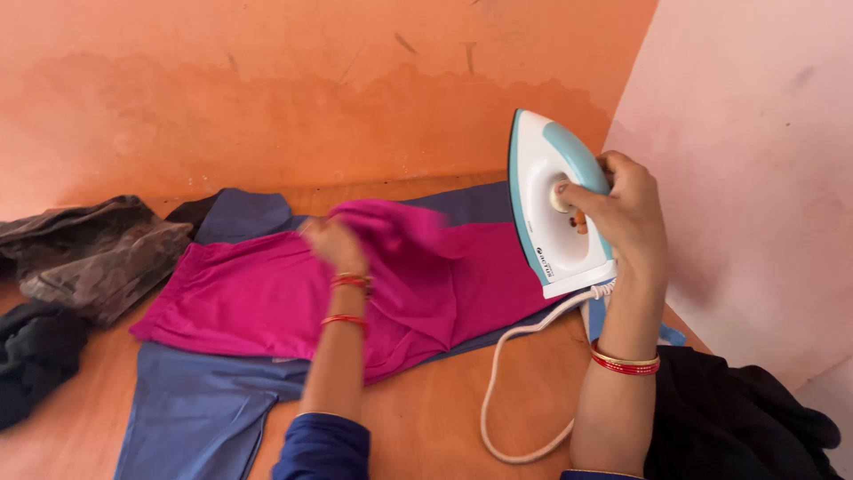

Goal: The person irons a pink top and then a pair of camouflage-patterned pants on a wooden table. They smooth the fabric with one hand while moving the iron with the other, then fold the pants after ironing.

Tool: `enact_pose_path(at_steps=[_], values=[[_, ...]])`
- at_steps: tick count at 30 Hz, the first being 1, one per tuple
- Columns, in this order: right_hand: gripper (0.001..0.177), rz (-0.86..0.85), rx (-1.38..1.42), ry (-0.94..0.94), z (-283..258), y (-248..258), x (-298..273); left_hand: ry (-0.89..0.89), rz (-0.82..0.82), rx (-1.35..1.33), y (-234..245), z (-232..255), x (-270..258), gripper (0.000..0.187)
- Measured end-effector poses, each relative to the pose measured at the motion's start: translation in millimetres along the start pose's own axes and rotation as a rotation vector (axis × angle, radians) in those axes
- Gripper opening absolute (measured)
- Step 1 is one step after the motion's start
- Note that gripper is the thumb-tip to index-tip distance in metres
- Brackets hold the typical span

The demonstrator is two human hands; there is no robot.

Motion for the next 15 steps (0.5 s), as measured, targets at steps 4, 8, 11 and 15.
enact_pose_path(at_steps=[4, 8, 11, 15], values=[[0.023, 0.001, 0.004, 0.024, -3.6, -1.2, -1.7, 0.259, -0.134, -0.18, 97.6, -12.5, -0.9, 0.041], [0.024, 0.007, -0.032, -0.001, -5.7, -4.9, -1.2, 0.365, -0.627, 0.049, 135.4, -3.6, 31.2, 0.052], [0.024, -0.012, -0.048, -0.01, -7.2, -10.4, -1.6, 0.097, -0.99, 0.286, 143.0, 24.4, 31.1, 0.056], [0.024, -0.037, -0.043, -0.011, -8.4, -15.7, -2.6, -0.226, -1.27, 0.613, 144.6, 110.3, -0.2, 0.072]])
Point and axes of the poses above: each hand's wrist, its own x-axis towards the middle knuckle, its own y-axis out of the back of the hand, z = x × y, the point moved 1 cm from there along x, towards the middle knuckle, and after that the axes turned 8 degrees about -z, right-handed, at the moved point
